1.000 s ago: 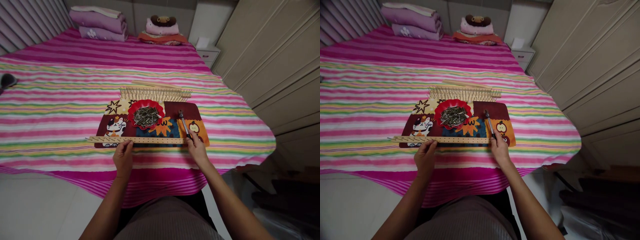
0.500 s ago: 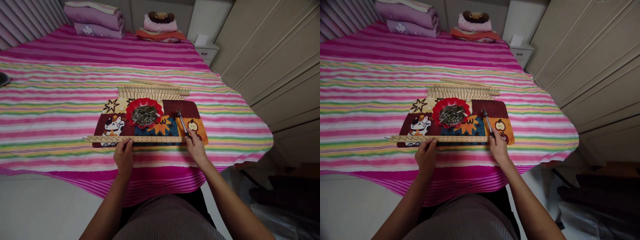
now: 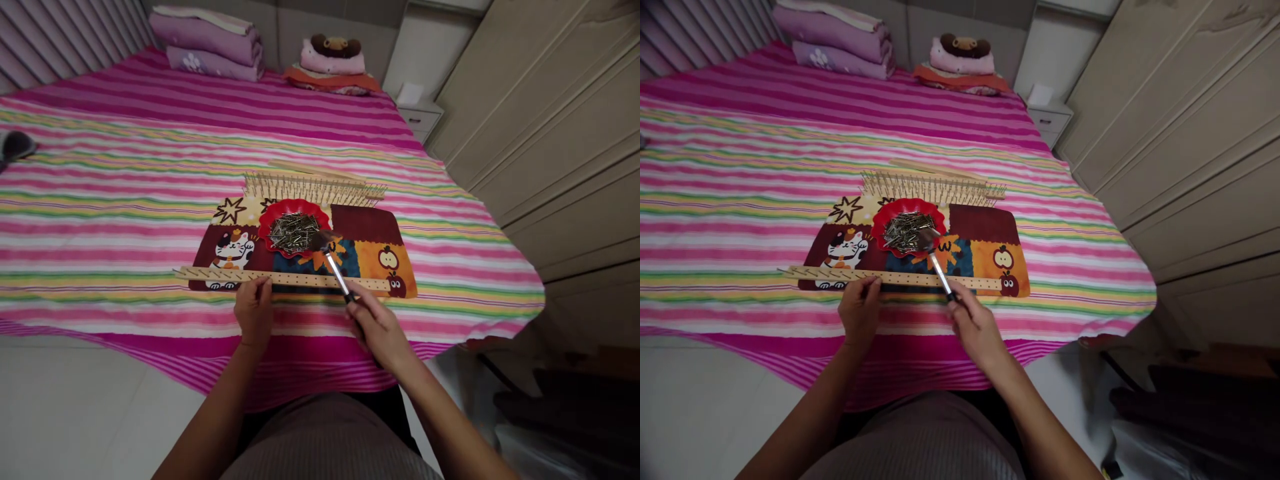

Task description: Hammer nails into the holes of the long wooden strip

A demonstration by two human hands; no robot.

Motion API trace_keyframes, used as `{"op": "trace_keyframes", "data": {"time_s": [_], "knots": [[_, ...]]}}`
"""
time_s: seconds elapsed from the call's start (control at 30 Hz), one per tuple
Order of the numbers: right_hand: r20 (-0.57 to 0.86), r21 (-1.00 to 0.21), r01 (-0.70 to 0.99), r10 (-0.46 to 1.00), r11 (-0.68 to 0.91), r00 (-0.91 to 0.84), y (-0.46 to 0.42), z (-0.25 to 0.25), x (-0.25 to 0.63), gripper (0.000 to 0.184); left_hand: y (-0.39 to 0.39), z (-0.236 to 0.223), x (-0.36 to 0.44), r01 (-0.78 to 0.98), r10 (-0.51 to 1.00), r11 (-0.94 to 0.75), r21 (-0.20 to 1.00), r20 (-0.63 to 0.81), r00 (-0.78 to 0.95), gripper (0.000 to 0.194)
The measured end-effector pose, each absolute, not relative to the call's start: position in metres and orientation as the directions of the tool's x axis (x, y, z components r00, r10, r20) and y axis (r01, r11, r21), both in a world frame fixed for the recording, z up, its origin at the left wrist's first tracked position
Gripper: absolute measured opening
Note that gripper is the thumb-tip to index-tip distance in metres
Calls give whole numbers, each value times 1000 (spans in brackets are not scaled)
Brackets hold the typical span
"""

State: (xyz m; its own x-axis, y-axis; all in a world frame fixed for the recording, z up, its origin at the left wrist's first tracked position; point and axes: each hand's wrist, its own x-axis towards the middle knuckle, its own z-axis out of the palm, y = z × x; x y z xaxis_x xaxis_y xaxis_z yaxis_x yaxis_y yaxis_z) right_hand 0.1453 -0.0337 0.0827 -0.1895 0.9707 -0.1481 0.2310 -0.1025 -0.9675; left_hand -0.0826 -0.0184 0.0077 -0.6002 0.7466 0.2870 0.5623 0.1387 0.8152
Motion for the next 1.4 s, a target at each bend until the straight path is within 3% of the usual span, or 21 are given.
{"op": "trace_keyframes", "data": {"time_s": [0.1, 0.2, 0.47, 0.67, 0.83, 1.0, 1.23, 1.4], "knots": [[-145, -967, 251, 915, -50, -377, -48, 98, 125, 42, -18, 4, -83, 581, 747, 122, 805, 310, -588, 19], [-97, -956, 292, 890, 42, -445, -52, 104, 111, 41, -18, 1, -83, 595, 752, 108, 797, 326, -572, 16], [-113, -925, 372, 887, 70, -447, -48, 107, 104, 40, -17, -2, -82, 586, 748, 113, 803, 320, -582, 15], [30, -912, 357, 902, 201, -430, -52, 113, 104, 46, -18, -3, -82, 602, 749, 65, 796, 359, -557, 17], [-44, -913, 376, 876, 160, -480, -49, 104, 106, 42, -18, -5, -83, 610, 733, 59, 790, 381, -564, 16], [25, -938, 322, 949, 131, -314, -39, 95, 123, 45, -17, -4, -83, 617, 730, 45, 786, 396, -557, 17], [139, -863, 501, 985, 71, 101, 13, 48, 176, 51, -16, -4, -86, 614, 727, 30, 789, 404, -555, 19], [122, -876, 482, 970, 6, 211, 30, 35, 192, 51, -27, 1, -90, 637, 732, -9, 771, 439, -520, 20]]}}
